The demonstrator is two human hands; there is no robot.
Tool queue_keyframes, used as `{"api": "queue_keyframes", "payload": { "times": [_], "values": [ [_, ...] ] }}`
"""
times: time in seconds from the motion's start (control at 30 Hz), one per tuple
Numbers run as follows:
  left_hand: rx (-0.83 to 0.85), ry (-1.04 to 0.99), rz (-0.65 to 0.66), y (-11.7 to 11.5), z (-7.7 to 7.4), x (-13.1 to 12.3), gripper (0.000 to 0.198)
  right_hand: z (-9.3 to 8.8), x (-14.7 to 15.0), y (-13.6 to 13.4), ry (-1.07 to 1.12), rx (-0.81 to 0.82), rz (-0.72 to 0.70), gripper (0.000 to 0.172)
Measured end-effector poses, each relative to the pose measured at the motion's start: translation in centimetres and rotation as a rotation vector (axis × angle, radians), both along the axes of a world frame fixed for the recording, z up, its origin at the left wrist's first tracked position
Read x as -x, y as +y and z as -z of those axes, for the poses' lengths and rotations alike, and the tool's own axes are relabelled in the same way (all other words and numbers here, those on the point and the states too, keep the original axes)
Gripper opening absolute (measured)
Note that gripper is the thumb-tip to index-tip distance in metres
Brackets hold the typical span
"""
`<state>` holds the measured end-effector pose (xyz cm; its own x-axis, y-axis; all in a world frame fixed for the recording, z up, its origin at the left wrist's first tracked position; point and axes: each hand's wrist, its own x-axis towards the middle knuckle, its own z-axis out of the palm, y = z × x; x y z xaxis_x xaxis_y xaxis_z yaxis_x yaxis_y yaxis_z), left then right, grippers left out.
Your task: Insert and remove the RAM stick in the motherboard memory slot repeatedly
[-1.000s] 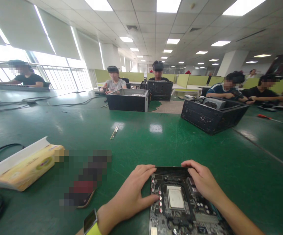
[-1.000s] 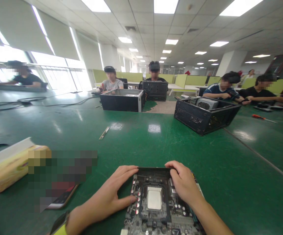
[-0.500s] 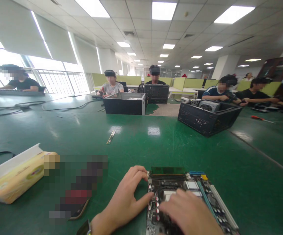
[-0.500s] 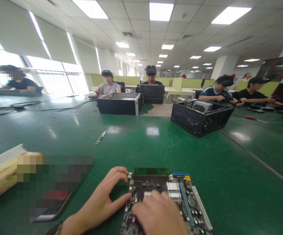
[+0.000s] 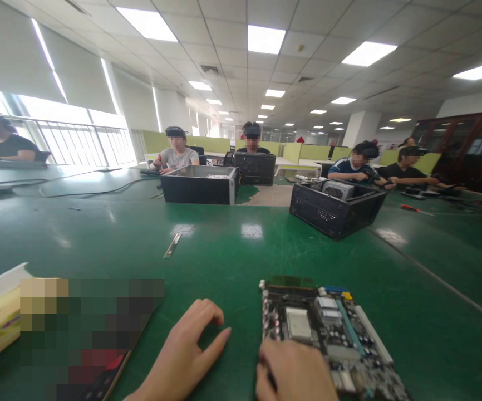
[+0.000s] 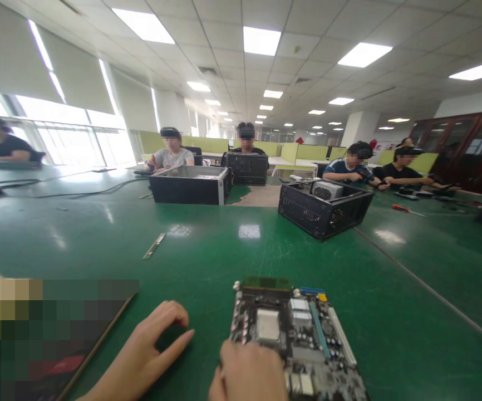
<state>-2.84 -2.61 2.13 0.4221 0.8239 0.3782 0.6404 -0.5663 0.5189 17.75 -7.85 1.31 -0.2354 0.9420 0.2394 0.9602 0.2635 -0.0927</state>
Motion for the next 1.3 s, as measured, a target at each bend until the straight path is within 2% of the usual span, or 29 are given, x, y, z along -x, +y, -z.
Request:
{"api": "queue_keyframes", "payload": {
  "times": [0.13, 0.23, 0.3, 0.37, 0.47, 0.53, 0.6, 0.67, 0.7, 0.8, 0.9, 1.07, 1.3],
  "values": [
    [0.005, 0.006, 0.001, 0.0, -0.1, -0.1, 0.009, -2.3, -6.7, 4.6, -0.017, 0.106, 0.382, 0.021],
    [0.009, 0.013, 0.030, -0.2, -0.1, -0.6, 0.008, -2.6, -9.4, 5.6, -0.015, 0.122, 0.461, 0.022],
    [0.011, 0.025, 0.049, -0.4, 0.0, -0.9, 0.007, -2.5, -8.8, 4.6, 0.024, 0.139, 0.411, 0.022],
    [0.010, 0.035, 0.052, -0.6, 0.0, -1.0, 0.008, -2.6, -6.8, 2.9, 0.118, 0.186, 0.289, 0.020],
    [0.009, 0.037, 0.052, -0.6, 0.0, -0.9, 0.008, -3.7, -3.9, 0.5, 0.438, 0.463, -0.020, 0.022],
    [0.009, 0.038, 0.058, -0.5, -0.1, -0.9, 0.004, -4.4, -3.4, 0.2, 0.662, 0.563, -0.129, 0.032],
    [0.006, 0.054, 0.063, -0.4, -0.2, -0.9, 0.007, -4.4, -4.4, 1.2, 0.738, 0.375, -0.059, 0.034],
    [0.003, 0.082, 0.066, -0.2, -0.1, -0.9, 0.016, -3.5, -6.2, 2.9, 0.661, 0.087, 0.061, 0.035],
    [0.005, 0.096, 0.073, -0.2, 0.0, -0.9, 0.022, -2.7, -7.2, 3.8, 0.611, 0.013, 0.100, 0.038],
    [0.026, 0.138, 0.109, -0.2, 0.3, -0.9, 0.038, -0.1, -9.0, 6.0, 0.504, 0.030, 0.137, 0.050],
    [0.048, 0.168, 0.136, -0.1, 0.6, -0.7, 0.045, 1.4, -9.1, 6.7, 0.445, 0.072, 0.134, 0.046],
    [0.072, 0.170, 0.152, 0.0, 0.9, -0.5, 0.053, 1.8, -8.9, 6.6, 0.508, 0.035, 0.181, 0.038],
    [0.087, 0.190, 0.171, 0.1, 0.8, -0.7, 0.070, 2.1, -9.1, 6.9, 0.553, -0.004, 0.135, 0.033]
  ]
}}
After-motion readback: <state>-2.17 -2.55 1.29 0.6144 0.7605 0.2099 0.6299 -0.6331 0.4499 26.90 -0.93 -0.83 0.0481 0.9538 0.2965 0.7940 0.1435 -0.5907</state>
